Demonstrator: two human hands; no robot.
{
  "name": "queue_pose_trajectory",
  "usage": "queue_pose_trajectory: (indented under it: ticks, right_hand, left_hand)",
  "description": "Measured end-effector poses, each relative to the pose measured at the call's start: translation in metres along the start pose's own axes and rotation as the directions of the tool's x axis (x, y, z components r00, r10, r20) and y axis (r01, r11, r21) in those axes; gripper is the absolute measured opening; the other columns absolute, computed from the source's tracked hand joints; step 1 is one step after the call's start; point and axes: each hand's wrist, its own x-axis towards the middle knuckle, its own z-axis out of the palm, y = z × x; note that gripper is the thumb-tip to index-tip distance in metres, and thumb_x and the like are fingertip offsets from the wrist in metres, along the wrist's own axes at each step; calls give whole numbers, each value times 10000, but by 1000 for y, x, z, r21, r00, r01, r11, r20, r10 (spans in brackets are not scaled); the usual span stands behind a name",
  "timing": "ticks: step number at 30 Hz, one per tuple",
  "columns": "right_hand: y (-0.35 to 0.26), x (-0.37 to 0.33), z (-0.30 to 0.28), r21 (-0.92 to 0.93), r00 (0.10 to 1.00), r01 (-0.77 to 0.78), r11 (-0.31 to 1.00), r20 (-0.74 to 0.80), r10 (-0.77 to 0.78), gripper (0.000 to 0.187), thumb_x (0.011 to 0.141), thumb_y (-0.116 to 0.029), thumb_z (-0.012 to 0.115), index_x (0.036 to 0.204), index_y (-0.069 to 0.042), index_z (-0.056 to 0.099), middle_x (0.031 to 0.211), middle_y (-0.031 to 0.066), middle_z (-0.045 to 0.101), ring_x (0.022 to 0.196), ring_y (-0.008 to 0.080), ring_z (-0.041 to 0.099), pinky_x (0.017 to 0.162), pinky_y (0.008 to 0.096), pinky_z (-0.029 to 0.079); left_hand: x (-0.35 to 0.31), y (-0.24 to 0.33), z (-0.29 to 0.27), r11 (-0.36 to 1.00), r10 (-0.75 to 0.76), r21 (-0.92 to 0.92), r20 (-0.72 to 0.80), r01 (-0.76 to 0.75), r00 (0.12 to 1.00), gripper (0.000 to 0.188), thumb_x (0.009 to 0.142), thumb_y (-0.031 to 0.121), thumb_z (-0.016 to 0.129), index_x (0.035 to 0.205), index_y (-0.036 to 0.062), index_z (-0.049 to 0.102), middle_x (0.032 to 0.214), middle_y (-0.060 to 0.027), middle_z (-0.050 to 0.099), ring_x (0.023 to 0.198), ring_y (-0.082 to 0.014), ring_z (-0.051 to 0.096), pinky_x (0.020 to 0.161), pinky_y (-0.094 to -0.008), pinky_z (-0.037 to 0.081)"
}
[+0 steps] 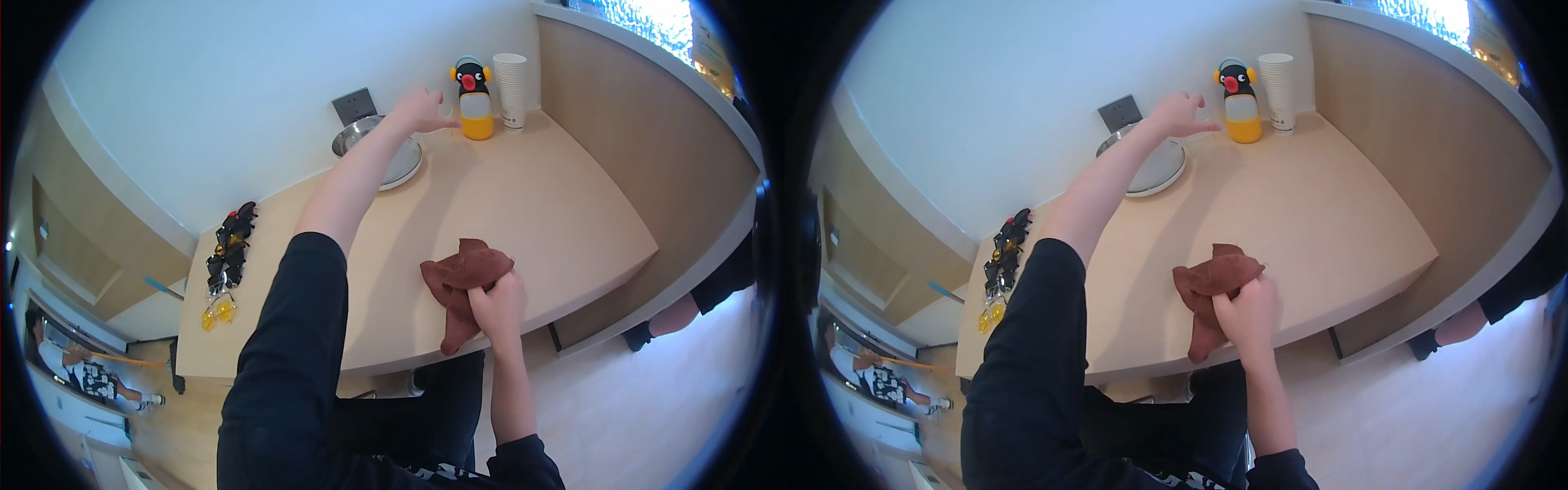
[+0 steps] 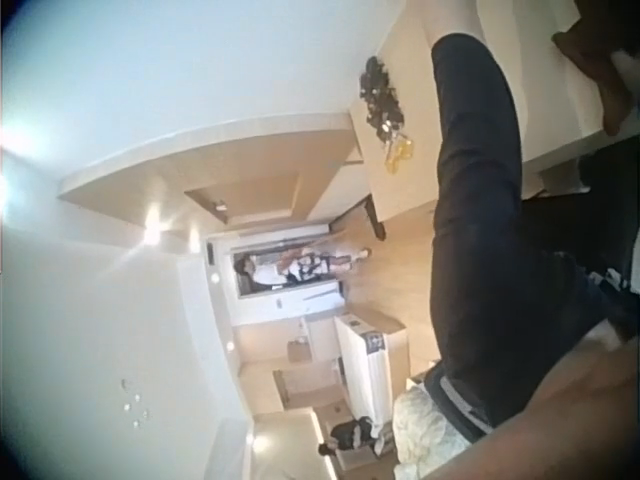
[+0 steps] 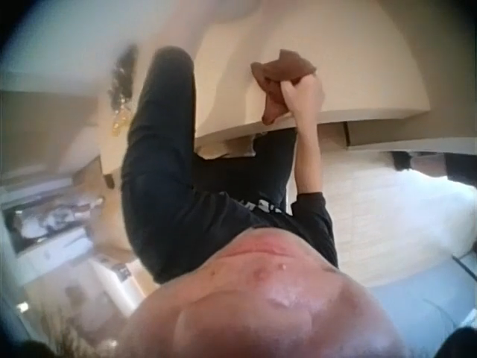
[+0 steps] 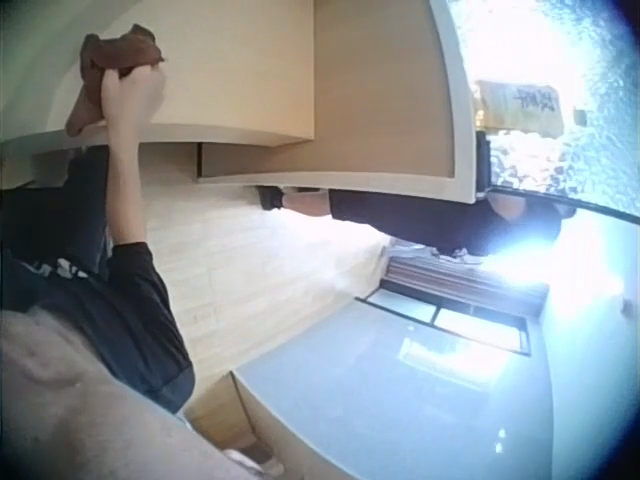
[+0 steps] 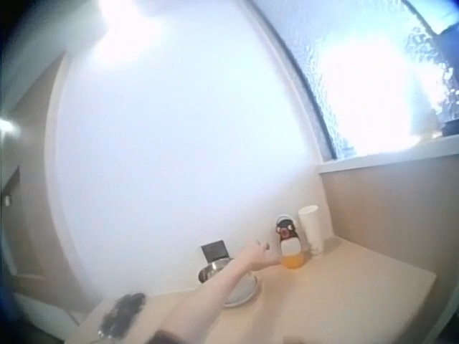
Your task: The person wipes a glass, a bowl, a plate, another bowl, the glass again, and then sunglasses with a cloth.
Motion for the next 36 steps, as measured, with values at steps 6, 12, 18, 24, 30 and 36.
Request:
queue_pose_trajectory:
  ticks: [6,12,18,24,30,36]
  right_hand:
    - [5,0,6,41,998,57,998,16,-58,278,688,-217,667,907,-52,624,837,171,609,771,357,588,656,425,483]
    - [7,1,2,50,1000,26,998,13,-26,278,682,-215,669,920,-78,628,841,158,610,779,349,589,658,417,481]
    - [13,-3,0,21,998,54,998,17,-54,275,682,-210,671,917,-74,627,826,157,609,771,352,590,654,413,479]
    - [4,-6,-7,39,1000,-4,999,13,4,272,687,-204,662,912,-55,624,847,175,613,800,373,584,652,412,477]
    - [3,-4,-6,408,997,-46,912,-42,69,330,796,-170,595,1061,20,545,1039,133,580,1004,228,555,876,323,419]
    - [61,-10,5,445,996,-28,895,-67,64,375,912,-251,405,1180,6,460,1176,126,489,1137,227,444,963,346,353]
  left_hand:
    - [14,-6,19,994,20,102,60,-26,998,830,685,684,584,1223,64,469,1207,-160,495,1101,-309,509,896,-413,432]
    - [27,5,33,984,-15,177,109,-4,994,858,670,694,590,1226,54,454,1202,-150,497,1108,-293,507,894,-433,432]
    - [27,8,30,977,-14,211,158,-20,987,897,666,710,580,1248,42,436,1230,-154,495,1136,-290,491,900,-464,425]
    - [-9,6,10,991,32,134,-191,-6,981,725,740,599,599,1208,55,498,1186,-127,547,1068,-273,543,843,-379,462]
    - [-130,-35,5,998,-67,-20,-304,64,950,453,737,432,673,991,60,624,885,-106,650,850,-272,616,805,-368,473]
    - [-158,-89,38,991,-131,-64,-200,121,971,288,697,249,714,921,80,652,811,-126,650,824,-271,618,855,-430,426]
